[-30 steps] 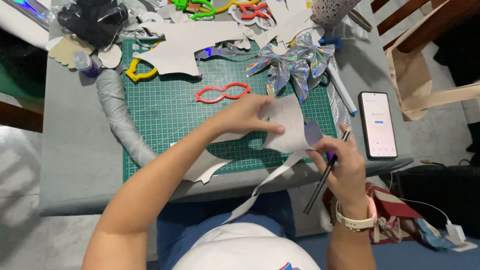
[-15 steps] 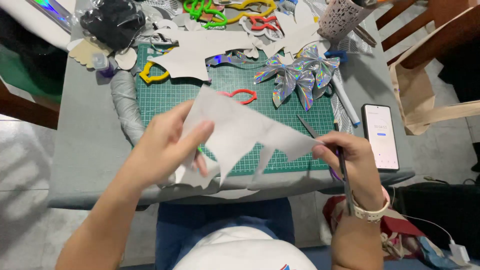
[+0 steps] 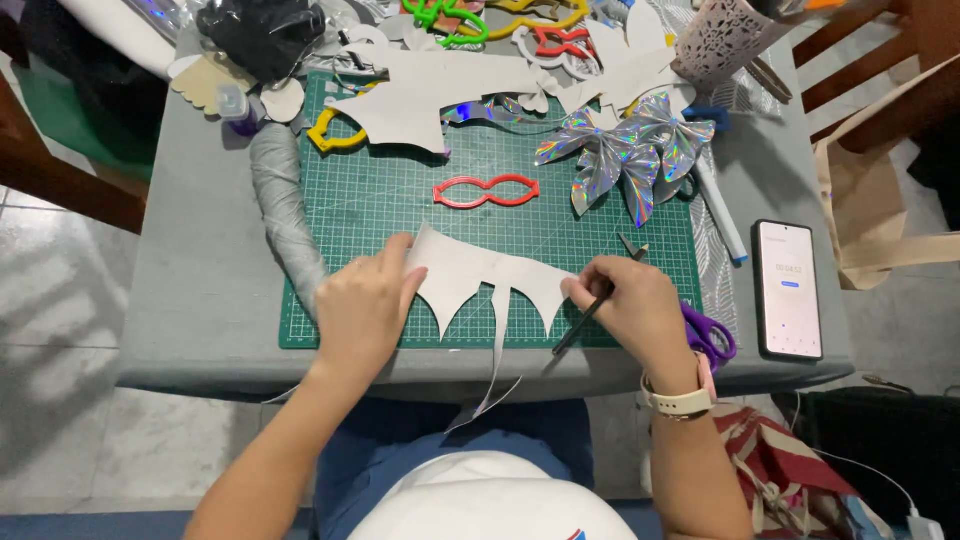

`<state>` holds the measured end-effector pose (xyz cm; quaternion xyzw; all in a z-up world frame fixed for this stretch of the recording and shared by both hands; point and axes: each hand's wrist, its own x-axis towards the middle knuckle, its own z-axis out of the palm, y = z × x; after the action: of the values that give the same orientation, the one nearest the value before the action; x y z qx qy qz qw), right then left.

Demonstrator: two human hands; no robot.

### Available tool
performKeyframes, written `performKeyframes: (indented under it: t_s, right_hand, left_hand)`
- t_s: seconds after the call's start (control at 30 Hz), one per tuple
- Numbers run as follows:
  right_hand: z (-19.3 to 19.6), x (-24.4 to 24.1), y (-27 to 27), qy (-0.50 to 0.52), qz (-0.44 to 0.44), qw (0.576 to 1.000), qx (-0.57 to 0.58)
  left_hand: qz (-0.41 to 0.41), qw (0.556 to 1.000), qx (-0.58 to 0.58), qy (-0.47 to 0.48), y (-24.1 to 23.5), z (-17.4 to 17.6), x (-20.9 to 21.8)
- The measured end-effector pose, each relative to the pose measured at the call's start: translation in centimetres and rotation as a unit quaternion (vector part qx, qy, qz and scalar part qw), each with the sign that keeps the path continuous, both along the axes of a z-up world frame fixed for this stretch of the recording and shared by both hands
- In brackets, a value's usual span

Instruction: Cutting out shapes from paper and holographic material using scissors on a cutting mat

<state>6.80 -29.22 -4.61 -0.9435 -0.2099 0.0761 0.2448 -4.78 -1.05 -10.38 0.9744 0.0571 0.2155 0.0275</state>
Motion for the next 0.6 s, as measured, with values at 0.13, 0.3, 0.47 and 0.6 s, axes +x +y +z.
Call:
performKeyframes:
  t_s: [0.13,0.3,0.47,0.6]
  right_hand:
    - [-0.2,0.4,0.4,0.021,0.002,0.999,-0.025]
    - [2.7,0.7,1.8,0.048,0.006,0.991,-0.126]
    - [-0.6,5.7,3.4,-0.156,0.111,0.98,-0.061]
    - [-3.7,9.6,6.8,-0.202,0.221,0.953,-0.052]
  left_hand:
    - [-0.002,0.993,0.06,-0.097,-3.4,0.7,0.5]
    - [-0.195,0.972,-0.101,-0.079,-10.0,-3.4,0.1]
    - [-0.182,0.973,-0.122,-0.067,-9.5,-4.5,0.2]
    - [-0.178,0.974,-0.12,-0.077,-9.1,-4.8,-0.2]
